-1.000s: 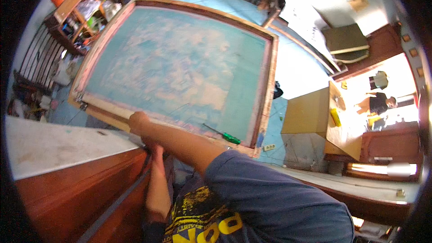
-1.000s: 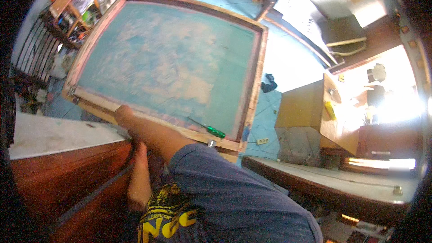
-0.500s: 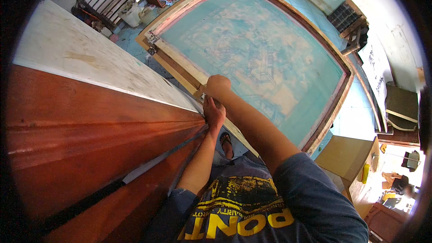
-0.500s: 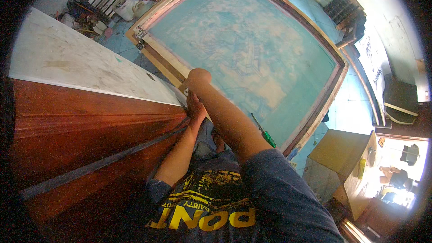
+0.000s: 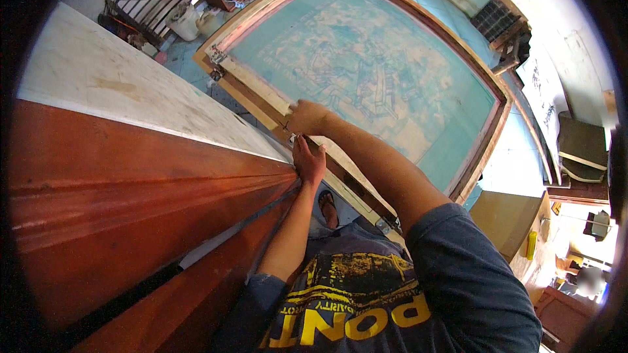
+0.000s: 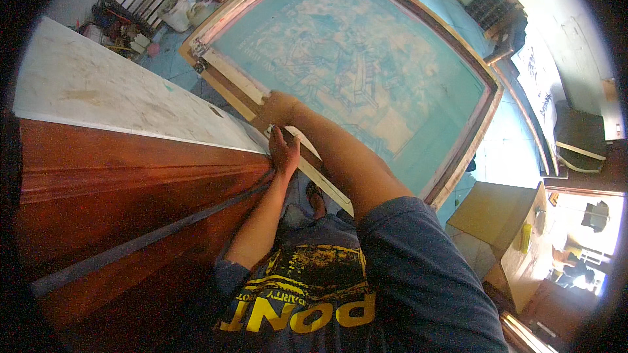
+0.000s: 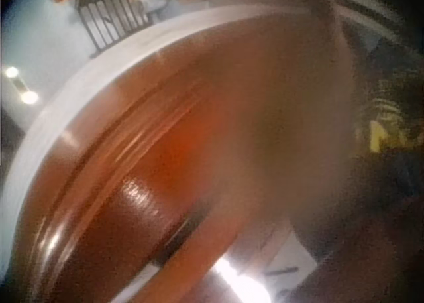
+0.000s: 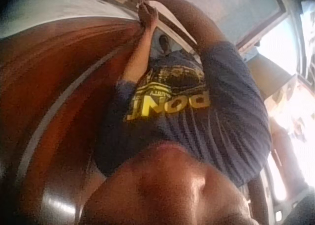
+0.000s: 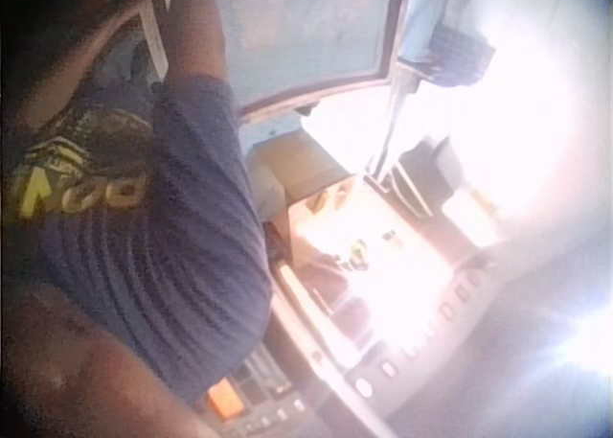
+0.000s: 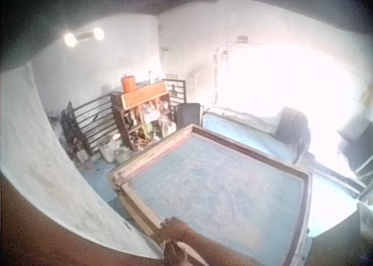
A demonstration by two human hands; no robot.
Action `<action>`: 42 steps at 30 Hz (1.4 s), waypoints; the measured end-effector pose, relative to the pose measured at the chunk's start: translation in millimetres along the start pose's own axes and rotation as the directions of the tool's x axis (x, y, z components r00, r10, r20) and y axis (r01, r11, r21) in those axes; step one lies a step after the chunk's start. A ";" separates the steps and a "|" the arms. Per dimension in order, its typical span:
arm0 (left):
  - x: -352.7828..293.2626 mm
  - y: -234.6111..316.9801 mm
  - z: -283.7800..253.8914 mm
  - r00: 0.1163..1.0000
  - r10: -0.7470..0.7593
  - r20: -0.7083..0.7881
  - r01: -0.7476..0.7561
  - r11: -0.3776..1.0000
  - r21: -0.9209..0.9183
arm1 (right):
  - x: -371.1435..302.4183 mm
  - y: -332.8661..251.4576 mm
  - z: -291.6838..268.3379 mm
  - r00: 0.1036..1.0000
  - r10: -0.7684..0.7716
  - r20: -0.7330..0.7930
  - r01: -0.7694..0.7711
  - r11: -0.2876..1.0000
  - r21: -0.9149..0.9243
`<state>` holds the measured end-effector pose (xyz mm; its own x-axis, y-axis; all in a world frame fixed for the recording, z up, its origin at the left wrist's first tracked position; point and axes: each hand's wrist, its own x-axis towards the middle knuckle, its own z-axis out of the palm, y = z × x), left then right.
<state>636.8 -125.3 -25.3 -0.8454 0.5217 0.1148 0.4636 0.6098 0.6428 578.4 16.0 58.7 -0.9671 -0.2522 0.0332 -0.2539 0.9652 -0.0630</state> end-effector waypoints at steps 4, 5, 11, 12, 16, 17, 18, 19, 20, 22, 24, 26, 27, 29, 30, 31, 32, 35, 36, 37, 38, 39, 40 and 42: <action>0.3 -5.7 -9.6 0.995 -0.056 0.078 0.059 0.997 -0.040 | -4.4 -5.4 -43.4 0.849 0.463 0.255 -0.519 0.821 0.235; -2.0 -8.6 -8.8 0.998 -0.049 0.037 0.050 0.999 -0.021 | -3.7 -14.5 -52.8 0.755 0.519 0.400 -0.639 0.718 0.276; 5.5 1.3 -7.1 0.996 0.084 0.004 -0.083 0.994 -0.067 | -3.8 -25.5 -25.4 0.822 0.398 0.408 -0.500 0.848 0.178; 4.0 1.1 -5.6 0.998 0.066 -0.002 -0.066 0.996 -0.065 | -3.7 -23.4 -25.6 0.871 0.310 0.381 -0.394 0.904 0.165; 2.1 -3.4 -2.4 1.000 0.008 -0.020 -0.010 0.997 -0.082 | -7.9 -19.3 -32.4 0.971 0.206 0.119 -0.207 0.978 0.000; 2.5 -5.5 -2.3 1.000 0.009 -0.018 -0.011 0.997 -0.080 | -9.8 -21.8 -34.9 0.948 0.272 0.163 -0.280 0.960 0.028; 2.7 -4.3 -2.0 1.000 0.008 -0.011 -0.009 0.997 -0.078 | -13.1 -21.0 -34.5 0.917 0.339 0.210 -0.357 0.933 0.050; 2.9 -3.1 -1.8 1.000 0.006 -0.003 -0.006 0.997 -0.076 | -16.1 -18.9 -31.6 0.869 0.431 0.242 -0.468 0.875 0.124; 1.9 -1.5 -1.4 1.000 -0.002 0.006 0.003 0.997 -0.072 | -19.1 -17.4 -27.8 0.811 0.513 0.281 -0.571 0.798 0.192; 1.0 -3.2 -1.8 1.000 -0.011 0.017 0.012 0.998 -0.064 | -18.1 -20.0 -31.4 0.723 0.580 0.374 -0.686 0.665 0.295; 1.6 -5.4 -2.8 1.000 -0.005 0.026 0.006 0.998 -0.059 | -13.7 -25.4 -34.5 0.676 0.569 0.469 -0.734 0.573 0.364; 1.1 -7.1 -3.5 0.999 0.001 0.038 0.001 0.999 -0.049 | -8.9 -31.5 -33.3 0.713 0.539 0.448 -0.698 0.605 0.383; 1.5 -7.5 -3.1 0.999 0.000 0.050 0.003 0.998 -0.056 | -8.0 -32.3 -29.9 0.730 0.524 0.438 -0.680 0.620 0.391; 4.2 -6.0 -0.2 0.996 0.001 0.084 0.006 0.996 -0.088 | -13.8 -28.3 -10.0 0.776 0.562 0.286 -0.627 0.634 0.454; 4.2 -7.7 1.2 0.997 0.001 0.080 0.006 0.996 -0.091 | -14.8 -29.0 -8.2 0.793 0.572 0.208 -0.592 0.645 0.483; 4.5 -9.5 2.8 0.997 0.003 0.079 0.005 0.996 -0.094 | -16.4 -27.8 -6.5 0.814 0.527 0.245 -0.572 0.650 0.501; 3.1 -10.3 5.3 0.998 0.013 0.059 -0.008 0.997 -0.081 | -18.7 -26.2 -4.8 0.831 0.481 0.280 -0.553 0.652 0.520; 5.0 -24.1 19.6 0.967 0.144 0.212 -0.072 0.947 -0.312 | -18.5 -49.0 5.7 0.893 0.321 0.316 -0.442 0.761 0.475; 0.8 -45.1 32.3 0.953 0.189 0.238 -0.153 0.975 -0.162 | -10.7 -66.6 5.4 0.920 0.240 0.311 -0.364 0.816 0.448; -5.4 -76.0 38.3 0.944 0.212 0.253 -0.220 0.976 0.003 | -4.5 -84.2 -9.7 0.953 0.171 0.249 -0.255 0.896 0.363; -2.5 -69.2 37.1 0.966 0.178 0.186 -0.179 0.984 -0.012 | -6.9 -78.1 -17.2 0.932 0.275 0.236 -0.353 0.839 0.414; 2.9 -52.0 30.1 0.981 0.146 0.129 -0.143 0.989 -0.036 | -13.3 -64.7 -25.4 0.892 0.388 0.233 -0.452 0.762 0.463; 3.9 -37.3 21.2 0.991 0.109 0.075 -0.106 0.994 -0.041 | -18.4 -53.7 -30.3 0.844 0.484 0.231 -0.529 0.677 0.512; 2.9 -4.4 9.1 0.999 0.042 -0.018 -0.043 0.998 -0.053 | -36.2 -29.1 -25.0 0.727 0.676 0.121 -0.630 0.586 0.509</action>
<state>634.8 -121.0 -34.7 -0.8300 0.5357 0.1552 0.4845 0.5546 0.6765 621.2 -1.2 84.3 -0.8765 0.4608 -0.1393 0.4523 0.6893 -0.5660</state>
